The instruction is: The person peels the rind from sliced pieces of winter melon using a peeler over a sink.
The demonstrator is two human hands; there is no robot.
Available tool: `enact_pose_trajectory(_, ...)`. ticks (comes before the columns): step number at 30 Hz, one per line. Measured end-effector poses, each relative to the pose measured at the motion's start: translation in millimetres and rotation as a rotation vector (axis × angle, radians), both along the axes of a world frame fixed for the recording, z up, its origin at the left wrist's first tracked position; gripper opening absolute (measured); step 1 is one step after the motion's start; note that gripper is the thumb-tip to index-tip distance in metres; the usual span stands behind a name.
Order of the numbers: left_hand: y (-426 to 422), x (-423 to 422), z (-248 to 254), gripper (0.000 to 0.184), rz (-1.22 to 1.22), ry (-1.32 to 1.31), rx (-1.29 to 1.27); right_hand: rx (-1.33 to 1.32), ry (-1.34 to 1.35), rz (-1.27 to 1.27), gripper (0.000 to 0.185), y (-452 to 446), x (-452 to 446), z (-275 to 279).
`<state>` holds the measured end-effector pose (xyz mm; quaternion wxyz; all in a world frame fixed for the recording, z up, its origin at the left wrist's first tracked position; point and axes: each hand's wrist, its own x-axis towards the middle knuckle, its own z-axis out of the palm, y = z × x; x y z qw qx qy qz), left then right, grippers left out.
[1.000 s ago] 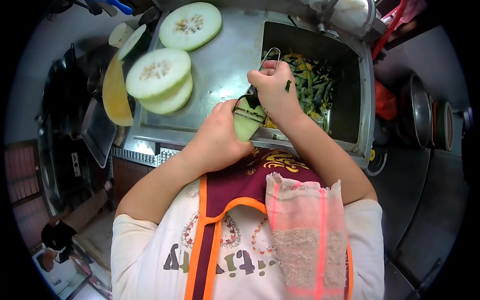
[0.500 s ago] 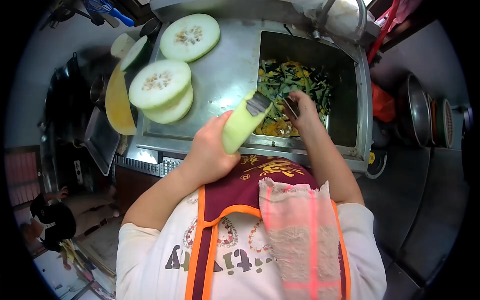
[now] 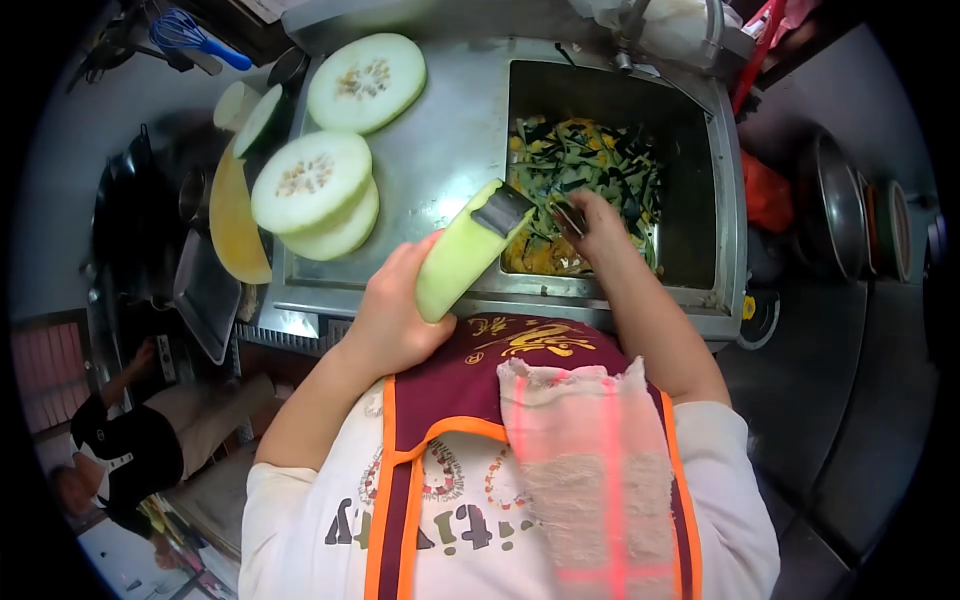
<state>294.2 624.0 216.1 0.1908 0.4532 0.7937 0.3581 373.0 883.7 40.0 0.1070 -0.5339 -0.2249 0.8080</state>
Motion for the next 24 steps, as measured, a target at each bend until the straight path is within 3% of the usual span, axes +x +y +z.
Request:
enact_pose_trajectory(3,9.0,2.2,4.0,0.070,-0.013,0.003,-0.012,0.291,0.163,0.170,0.049,-34.4,-27.0,119.3)
enact_pose_trajectory(4,12.0,2.7,5.3,0.069,-0.022,0.005,-0.026,0.469,0.260,0.206,0.056,-41.0,-35.9,117.7)
enact_pose_trajectory(6,15.1,1.3,4.1,0.069,-0.035,0.012,-0.025,0.637,0.159,0.344,0.055,-64.7,-37.0,146.8)
enact_pose_trajectory(9,12.3,-1.0,1.7,0.070,-0.022,-0.034,-0.049,0.737,0.124,0.255,0.054,-62.3,-47.8,105.6)
enact_pose_trajectory(13,2.8,1.0,-2.8,0.070,-0.028,-0.128,-0.058,0.425,0.221,0.235,0.012,-32.4,-49.5,74.6)
enact_pose_trajectory(16,3.0,-1.8,0.2,0.070,-0.033,-0.093,-0.055,0.173,0.214,0.076,0.009,-42.6,-50.0,83.4)
enact_pose_trajectory(17,5.1,-2.6,0.9,0.070,-0.041,-0.082,-0.040,0.213,0.244,0.070,0.007,-36.6,-52.1,73.3)
enact_pose_trajectory(20,4.1,-2.7,2.6,0.071,-0.049,-0.052,-0.009,0.431,-0.108,-0.003,0.007,-2.5,-49.9,61.7)
enact_pose_trajectory(22,1.5,-4.2,-2.1,0.070,-0.025,-0.036,0.015,0.363,0.032,-0.145,0.010,1.1,-41.5,85.0)
enact_pose_trajectory(24,2.2,-4.6,-0.1,0.070,-0.022,-0.041,0.013,0.416,0.084,0.023,0.025,-16.9,-38.2,101.9)
